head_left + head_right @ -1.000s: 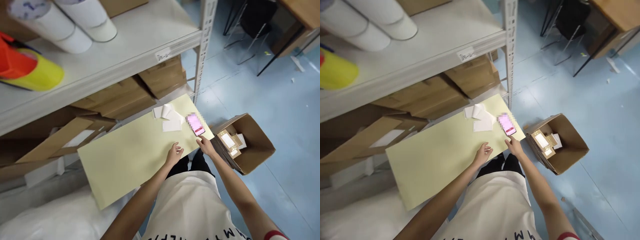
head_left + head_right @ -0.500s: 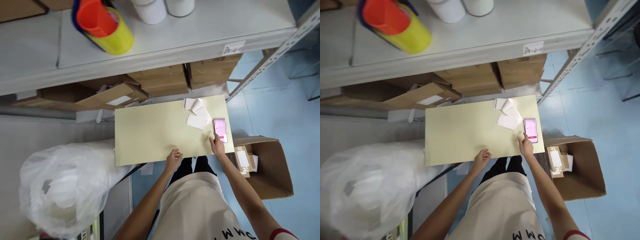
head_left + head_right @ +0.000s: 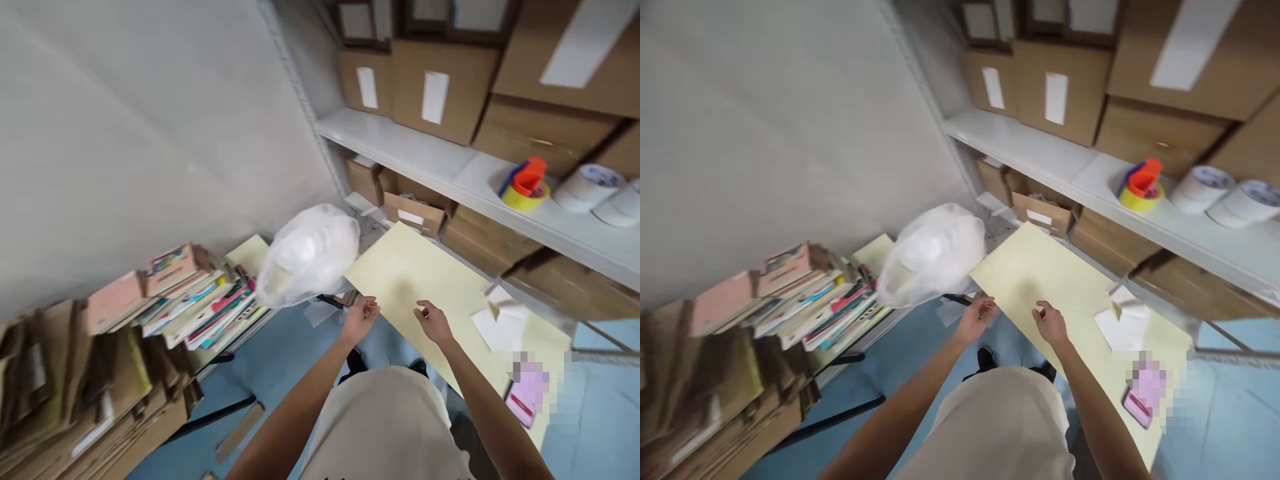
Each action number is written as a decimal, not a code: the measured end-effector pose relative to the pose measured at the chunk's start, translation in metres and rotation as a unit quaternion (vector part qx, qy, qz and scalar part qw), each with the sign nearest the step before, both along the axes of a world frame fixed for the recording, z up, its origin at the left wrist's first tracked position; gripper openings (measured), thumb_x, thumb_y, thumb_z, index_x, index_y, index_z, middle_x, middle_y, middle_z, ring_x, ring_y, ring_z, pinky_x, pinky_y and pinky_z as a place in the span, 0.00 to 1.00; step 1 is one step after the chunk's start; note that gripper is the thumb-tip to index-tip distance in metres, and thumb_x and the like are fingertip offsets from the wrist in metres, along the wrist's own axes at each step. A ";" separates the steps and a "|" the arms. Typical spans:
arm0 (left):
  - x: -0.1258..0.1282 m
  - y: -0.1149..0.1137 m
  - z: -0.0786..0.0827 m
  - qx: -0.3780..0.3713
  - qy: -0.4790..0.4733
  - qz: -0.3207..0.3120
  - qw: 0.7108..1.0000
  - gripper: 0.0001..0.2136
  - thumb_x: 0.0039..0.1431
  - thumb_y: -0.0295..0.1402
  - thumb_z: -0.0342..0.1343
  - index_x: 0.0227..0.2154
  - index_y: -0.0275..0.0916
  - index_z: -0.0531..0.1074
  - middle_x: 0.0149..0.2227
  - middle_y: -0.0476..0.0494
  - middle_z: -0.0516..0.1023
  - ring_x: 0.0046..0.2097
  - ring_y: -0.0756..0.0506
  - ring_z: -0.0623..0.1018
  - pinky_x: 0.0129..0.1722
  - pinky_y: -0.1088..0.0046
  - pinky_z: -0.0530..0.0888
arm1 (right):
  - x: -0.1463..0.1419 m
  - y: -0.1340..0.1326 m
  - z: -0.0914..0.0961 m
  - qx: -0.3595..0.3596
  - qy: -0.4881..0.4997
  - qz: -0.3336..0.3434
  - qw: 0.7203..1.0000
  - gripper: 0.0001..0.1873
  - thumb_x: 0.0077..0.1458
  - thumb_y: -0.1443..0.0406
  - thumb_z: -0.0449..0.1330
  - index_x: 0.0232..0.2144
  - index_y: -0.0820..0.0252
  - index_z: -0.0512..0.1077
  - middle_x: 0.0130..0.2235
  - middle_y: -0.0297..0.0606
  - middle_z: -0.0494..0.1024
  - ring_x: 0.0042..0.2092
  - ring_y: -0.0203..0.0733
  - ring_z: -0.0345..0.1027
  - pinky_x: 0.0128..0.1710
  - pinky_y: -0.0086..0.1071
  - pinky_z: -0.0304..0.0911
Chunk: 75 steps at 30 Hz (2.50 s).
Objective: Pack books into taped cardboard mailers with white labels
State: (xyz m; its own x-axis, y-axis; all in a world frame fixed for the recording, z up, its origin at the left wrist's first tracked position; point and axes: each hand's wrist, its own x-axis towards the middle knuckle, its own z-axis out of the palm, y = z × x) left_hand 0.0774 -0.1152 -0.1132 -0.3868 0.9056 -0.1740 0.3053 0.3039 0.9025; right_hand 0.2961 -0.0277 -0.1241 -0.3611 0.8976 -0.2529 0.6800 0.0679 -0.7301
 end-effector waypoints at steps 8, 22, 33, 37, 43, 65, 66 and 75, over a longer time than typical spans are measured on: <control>-0.166 -0.085 0.011 0.049 0.002 0.172 0.984 0.21 0.50 0.49 0.57 0.39 0.36 0.72 0.35 0.39 0.80 0.32 0.43 0.78 0.35 0.63 0.75 | -0.184 -0.034 0.021 0.034 0.003 0.207 0.978 0.18 0.55 0.57 0.54 0.45 0.54 0.74 0.31 0.35 0.80 0.32 0.43 0.73 0.37 0.35 0.65; -0.318 -0.204 0.038 0.111 0.232 0.319 0.912 0.15 0.57 0.42 0.53 0.42 0.39 0.73 0.47 0.37 0.77 0.51 0.38 0.75 0.50 0.57 0.72 | -0.385 -0.073 0.037 0.023 0.060 0.386 0.920 0.19 0.49 0.58 0.59 0.43 0.59 0.76 0.37 0.40 0.79 0.32 0.41 0.71 0.38 0.37 0.67; -0.402 -0.198 0.105 -0.026 0.389 0.263 0.882 0.15 0.62 0.37 0.51 0.49 0.37 0.70 0.46 0.36 0.78 0.50 0.39 0.76 0.49 0.60 0.72 | -0.540 -0.079 0.071 -0.097 0.189 0.395 0.894 0.32 0.45 0.51 0.62 0.49 0.63 0.73 0.38 0.41 0.79 0.30 0.39 0.70 0.35 0.36 0.67; -0.447 -0.175 0.116 -0.127 0.391 0.231 0.882 0.19 0.62 0.34 0.50 0.56 0.38 0.66 0.56 0.35 0.73 0.57 0.38 0.72 0.55 0.60 0.69 | -0.566 -0.081 0.072 -0.073 0.184 0.399 0.895 0.32 0.47 0.50 0.60 0.50 0.63 0.72 0.30 0.37 0.78 0.29 0.41 0.69 0.35 0.36 0.65; -0.495 -0.154 0.107 -0.215 0.340 0.223 0.888 0.18 0.64 0.29 0.45 0.55 0.37 0.67 0.56 0.37 0.74 0.54 0.41 0.75 0.53 0.65 0.70 | -0.576 -0.084 0.055 -0.122 0.205 0.402 0.884 0.28 0.48 0.53 0.63 0.48 0.63 0.71 0.26 0.33 0.75 0.29 0.41 0.69 0.33 0.33 0.64; -0.402 -0.241 0.110 0.003 0.261 0.207 0.943 0.13 0.62 0.35 0.49 0.45 0.39 0.72 0.42 0.40 0.81 0.47 0.41 0.79 0.51 0.60 0.69 | -0.497 -0.147 0.062 -0.308 0.413 0.046 0.856 0.37 0.34 0.57 0.73 0.47 0.53 0.64 0.39 0.37 0.81 0.39 0.45 0.76 0.37 0.38 0.72; -0.398 -0.247 0.108 0.030 0.242 0.208 0.947 0.13 0.62 0.35 0.50 0.46 0.37 0.72 0.43 0.39 0.81 0.47 0.41 0.79 0.49 0.61 0.71 | -0.489 -0.149 0.063 -0.293 0.414 0.053 0.860 0.35 0.34 0.56 0.72 0.45 0.54 0.65 0.39 0.37 0.81 0.39 0.46 0.76 0.37 0.39 0.72; -0.373 -0.218 0.105 0.155 -0.010 0.083 0.984 0.22 0.60 0.45 0.51 0.50 0.36 0.71 0.43 0.38 0.79 0.39 0.44 0.78 0.37 0.68 0.74 | -0.389 -0.143 0.096 -0.158 0.387 0.095 0.904 0.29 0.41 0.50 0.69 0.45 0.57 0.73 0.43 0.44 0.82 0.42 0.51 0.77 0.40 0.43 0.73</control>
